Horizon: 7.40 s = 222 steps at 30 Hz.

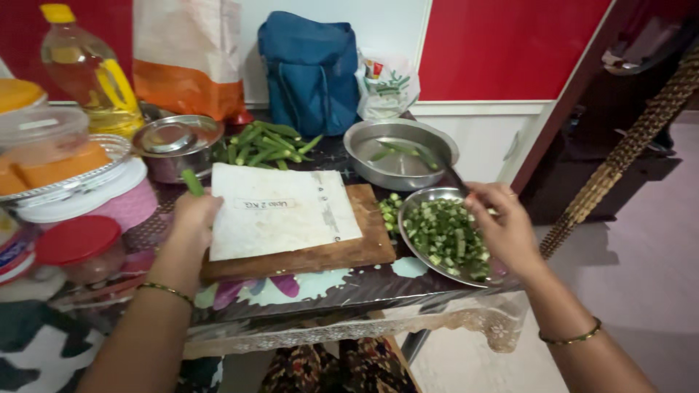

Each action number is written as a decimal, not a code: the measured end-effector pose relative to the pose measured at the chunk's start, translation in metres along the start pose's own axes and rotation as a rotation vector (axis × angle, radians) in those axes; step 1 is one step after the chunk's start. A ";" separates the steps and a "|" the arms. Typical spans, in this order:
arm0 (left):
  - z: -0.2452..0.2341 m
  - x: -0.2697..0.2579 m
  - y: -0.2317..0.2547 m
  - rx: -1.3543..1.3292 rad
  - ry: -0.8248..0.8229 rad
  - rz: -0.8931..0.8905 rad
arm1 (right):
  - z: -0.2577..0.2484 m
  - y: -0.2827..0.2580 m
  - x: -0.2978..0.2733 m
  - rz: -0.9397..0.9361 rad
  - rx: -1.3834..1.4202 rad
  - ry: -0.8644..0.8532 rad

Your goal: The person chops okra into small pieces with a knife on a wooden cutting board, places some pieces in a metal plate, and later opens a paper packet to pour the chopped okra onto it.

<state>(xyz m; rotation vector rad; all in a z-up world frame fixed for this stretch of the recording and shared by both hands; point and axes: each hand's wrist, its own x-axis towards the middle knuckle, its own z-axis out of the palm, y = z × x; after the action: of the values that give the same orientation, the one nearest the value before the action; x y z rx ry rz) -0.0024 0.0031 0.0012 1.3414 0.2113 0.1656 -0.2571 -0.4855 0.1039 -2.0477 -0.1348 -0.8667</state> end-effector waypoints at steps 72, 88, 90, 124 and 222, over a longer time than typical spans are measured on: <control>0.049 -0.123 0.015 0.095 -0.481 -0.109 | 0.189 0.011 0.022 0.606 -0.038 -0.378; 0.096 -0.128 0.013 0.710 -0.265 0.120 | 0.150 -0.046 0.000 0.258 -0.017 -0.444; 0.095 -0.129 0.013 0.729 -0.245 0.130 | 0.158 -0.052 -0.005 0.334 0.213 -0.546; 0.095 -0.066 -0.044 0.095 -0.486 -0.198 | 0.220 -0.095 0.023 0.029 -0.564 -0.626; 0.094 -0.115 -0.033 0.736 -0.330 0.230 | 0.111 -0.107 -0.076 0.183 -0.211 -0.451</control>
<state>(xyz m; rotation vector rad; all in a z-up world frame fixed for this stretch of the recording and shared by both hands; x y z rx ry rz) -0.0905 -0.1208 -0.0041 2.1002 -0.1866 0.0538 -0.2981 -0.3188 0.0896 -2.3847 -0.1026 -0.3070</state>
